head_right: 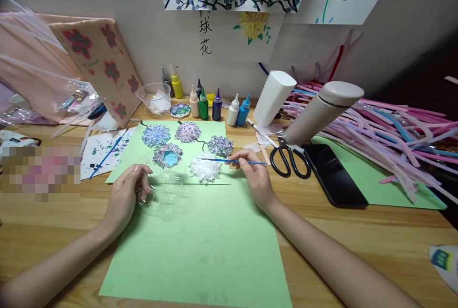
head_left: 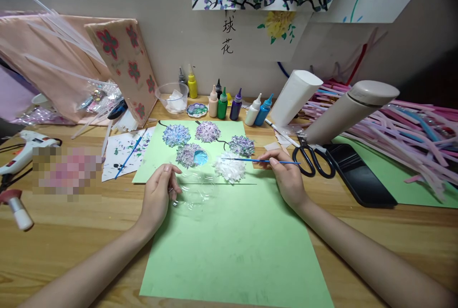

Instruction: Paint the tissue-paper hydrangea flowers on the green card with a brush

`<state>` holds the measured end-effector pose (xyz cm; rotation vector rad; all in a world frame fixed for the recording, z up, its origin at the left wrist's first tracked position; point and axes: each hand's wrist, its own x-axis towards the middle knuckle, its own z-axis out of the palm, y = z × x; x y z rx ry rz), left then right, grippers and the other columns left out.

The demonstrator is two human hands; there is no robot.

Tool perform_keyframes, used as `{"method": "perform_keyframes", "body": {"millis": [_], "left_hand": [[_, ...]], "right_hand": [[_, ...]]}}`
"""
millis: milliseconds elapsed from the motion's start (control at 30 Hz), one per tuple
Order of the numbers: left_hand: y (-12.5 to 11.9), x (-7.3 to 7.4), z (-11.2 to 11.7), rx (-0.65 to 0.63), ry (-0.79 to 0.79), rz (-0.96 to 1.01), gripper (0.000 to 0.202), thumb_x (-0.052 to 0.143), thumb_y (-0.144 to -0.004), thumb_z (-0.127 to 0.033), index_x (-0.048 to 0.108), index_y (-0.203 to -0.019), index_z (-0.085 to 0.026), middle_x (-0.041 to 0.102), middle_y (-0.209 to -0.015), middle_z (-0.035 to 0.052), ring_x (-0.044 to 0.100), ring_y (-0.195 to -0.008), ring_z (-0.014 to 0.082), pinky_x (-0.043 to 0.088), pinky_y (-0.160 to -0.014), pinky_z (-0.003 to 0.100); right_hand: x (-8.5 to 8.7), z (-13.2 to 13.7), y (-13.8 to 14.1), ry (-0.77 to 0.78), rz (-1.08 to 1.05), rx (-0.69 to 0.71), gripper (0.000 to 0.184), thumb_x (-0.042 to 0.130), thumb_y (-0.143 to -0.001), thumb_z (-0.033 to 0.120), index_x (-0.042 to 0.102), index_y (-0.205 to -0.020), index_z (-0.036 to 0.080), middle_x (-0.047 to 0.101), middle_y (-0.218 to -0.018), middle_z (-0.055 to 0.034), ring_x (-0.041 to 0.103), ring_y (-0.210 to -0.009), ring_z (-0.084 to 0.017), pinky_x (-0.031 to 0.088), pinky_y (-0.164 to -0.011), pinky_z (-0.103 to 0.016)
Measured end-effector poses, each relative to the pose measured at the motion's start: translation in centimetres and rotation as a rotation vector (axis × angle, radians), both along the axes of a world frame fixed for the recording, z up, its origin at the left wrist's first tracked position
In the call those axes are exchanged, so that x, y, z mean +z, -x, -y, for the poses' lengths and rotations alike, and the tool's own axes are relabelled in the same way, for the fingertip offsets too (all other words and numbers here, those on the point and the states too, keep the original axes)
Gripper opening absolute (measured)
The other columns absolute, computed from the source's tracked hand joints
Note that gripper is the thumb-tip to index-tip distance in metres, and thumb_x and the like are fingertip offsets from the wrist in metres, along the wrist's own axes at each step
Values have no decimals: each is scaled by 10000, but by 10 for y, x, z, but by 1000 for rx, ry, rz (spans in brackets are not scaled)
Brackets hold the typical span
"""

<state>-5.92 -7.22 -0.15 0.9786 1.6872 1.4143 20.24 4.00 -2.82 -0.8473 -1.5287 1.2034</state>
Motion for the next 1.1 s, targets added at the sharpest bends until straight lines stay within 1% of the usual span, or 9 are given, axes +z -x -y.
{"method": "perform_keyframes", "body": {"millis": [67, 200, 367, 467, 633, 800, 933, 1100], "left_hand": [[0, 0, 0, 0, 1, 2, 268, 379, -947, -315, 563, -812, -176, 507, -491, -49, 416, -397, 69, 352, -405, 160], [0, 1, 0, 1, 4, 2, 271, 378, -949, -314, 562, -805, -176, 499, -486, -50, 413, -397, 70, 350, -405, 159], [-1, 1, 0, 1, 2, -5, 272, 383, -949, -316, 562, -804, -173, 501, -485, -48, 417, -400, 71, 354, -407, 161], [-1, 1, 0, 0, 0, -2, 272, 384, -950, -316, 562, -804, -172, 505, -488, -47, 416, -399, 70, 355, -408, 161], [0, 0, 0, -1, 7, 1, 272, 378, -951, -314, 562, -806, -176, 506, -487, -50, 416, -397, 71, 354, -408, 160], [0, 1, 0, 2, 11, -8, 272, 378, -948, -311, 562, -803, -173, 503, -486, -49, 421, -398, 72, 355, -407, 160], [-1, 2, 0, -2, 14, -4, 270, 382, -944, -314, 564, -803, -173, 500, -485, -48, 418, -398, 73, 353, -406, 161], [-1, 2, 0, -2, 16, -2, 266, 384, -940, -314, 563, -802, -174, 501, -487, -47, 415, -395, 75, 350, -403, 165]], "right_hand": [[2, 4, 0, -69, 33, -15, 173, 491, -904, 312, 629, -857, 219, 638, -842, -19, 616, -799, -159, 484, -709, -288], [4, 8, 0, -171, 28, -58, 185, 464, -923, 282, 622, -844, 228, 631, -826, -11, 601, -790, -150, 462, -708, -274], [5, 11, -1, -259, 118, 1, 190, 442, -940, 264, 620, -880, 236, 635, -850, -9, 581, -819, -145, 444, -743, -265], [5, 12, -1, -297, 107, -25, 201, 427, -946, 259, 615, -878, 237, 629, -851, -8, 578, -821, -146, 442, -739, -266], [4, 12, -2, -301, 168, 5, 201, 421, -948, 254, 616, -905, 238, 632, -876, -14, 573, -854, -158, 436, -764, -281], [3, 13, -2, -315, 161, -20, 209, 411, -950, 250, 614, -904, 236, 630, -882, -21, 577, -867, -169, 441, -772, -297], [2, 13, -2, -312, 186, 15, 204, 413, -948, 248, 612, -907, 240, 624, -866, -22, 579, -881, -178, 443, -799, -314], [2, 14, -2, -297, 156, -19, 191, 410, -947, 260, 597, -913, 242, 627, -886, -29, 585, -880, -184, 457, -800, -325]]}}
